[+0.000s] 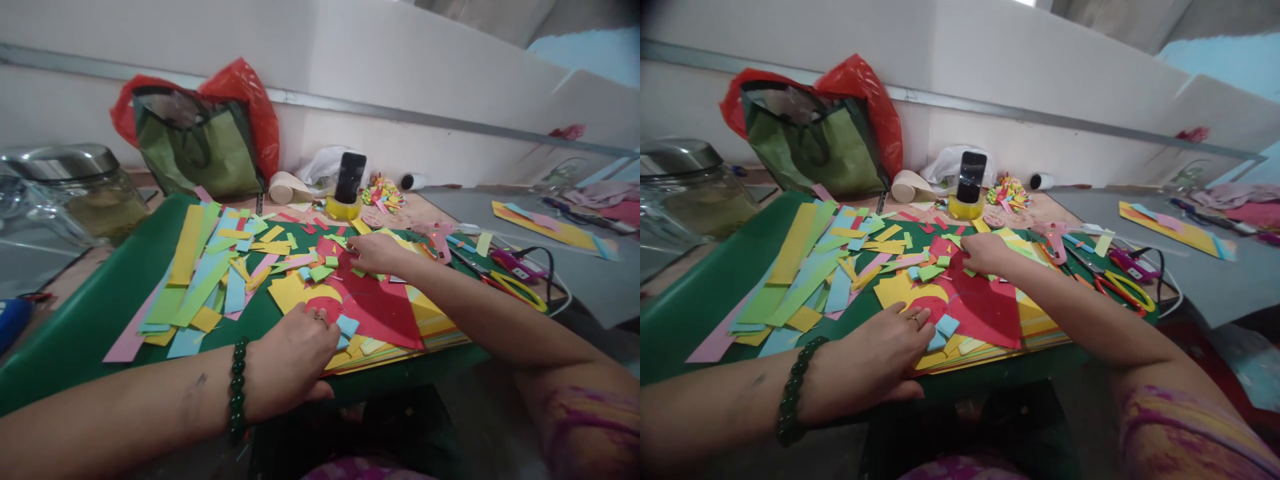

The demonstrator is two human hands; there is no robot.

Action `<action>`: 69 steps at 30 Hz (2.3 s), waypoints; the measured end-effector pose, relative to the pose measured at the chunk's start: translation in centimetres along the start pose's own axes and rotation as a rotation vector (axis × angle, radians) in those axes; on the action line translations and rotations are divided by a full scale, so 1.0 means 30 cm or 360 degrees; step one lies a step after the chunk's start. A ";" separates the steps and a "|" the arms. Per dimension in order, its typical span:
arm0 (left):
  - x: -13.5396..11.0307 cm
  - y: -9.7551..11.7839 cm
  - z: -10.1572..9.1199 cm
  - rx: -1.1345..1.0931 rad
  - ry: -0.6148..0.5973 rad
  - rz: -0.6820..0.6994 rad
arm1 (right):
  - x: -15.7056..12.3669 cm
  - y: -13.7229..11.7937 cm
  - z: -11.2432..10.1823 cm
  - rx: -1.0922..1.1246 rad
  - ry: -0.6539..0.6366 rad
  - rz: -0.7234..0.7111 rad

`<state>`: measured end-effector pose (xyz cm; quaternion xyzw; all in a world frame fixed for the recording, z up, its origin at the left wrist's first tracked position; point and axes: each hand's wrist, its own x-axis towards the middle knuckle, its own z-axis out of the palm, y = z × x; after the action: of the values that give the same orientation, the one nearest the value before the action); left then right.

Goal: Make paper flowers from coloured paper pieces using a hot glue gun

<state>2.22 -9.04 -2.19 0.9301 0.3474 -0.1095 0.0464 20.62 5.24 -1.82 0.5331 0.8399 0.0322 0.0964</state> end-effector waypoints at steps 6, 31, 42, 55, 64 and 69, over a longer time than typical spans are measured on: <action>0.000 0.001 0.001 0.0005 0.0004 0.0004 | 0.032 0.073 -0.003 0.0421 -0.0055 -0.0034; -0.002 -0.003 -0.031 0.0011 -0.0152 -0.0022 | -0.200 -0.099 0.056 0.1846 -0.0080 -0.0171; -0.002 -0.005 -0.017 0.0019 -0.0139 -0.0030 | -0.187 -0.110 0.071 0.1912 -0.0035 -0.0131; 0.000 -0.004 -0.015 -0.0001 -0.0166 -0.0017 | -0.184 -0.103 0.083 0.1546 -0.0093 -0.0164; 0.004 -0.003 -0.022 -0.0002 -0.0205 -0.0027 | -0.187 -0.110 0.113 0.1479 0.0191 -0.0140; 0.003 -0.005 -0.016 0.0032 -0.0179 -0.0023 | -0.209 -0.128 0.105 0.1315 0.0210 -0.0103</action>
<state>2.29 -8.79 -1.75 0.9203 0.3500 -0.1655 0.0556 20.41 -2.20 -4.71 0.4972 0.8029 -0.2763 -0.1785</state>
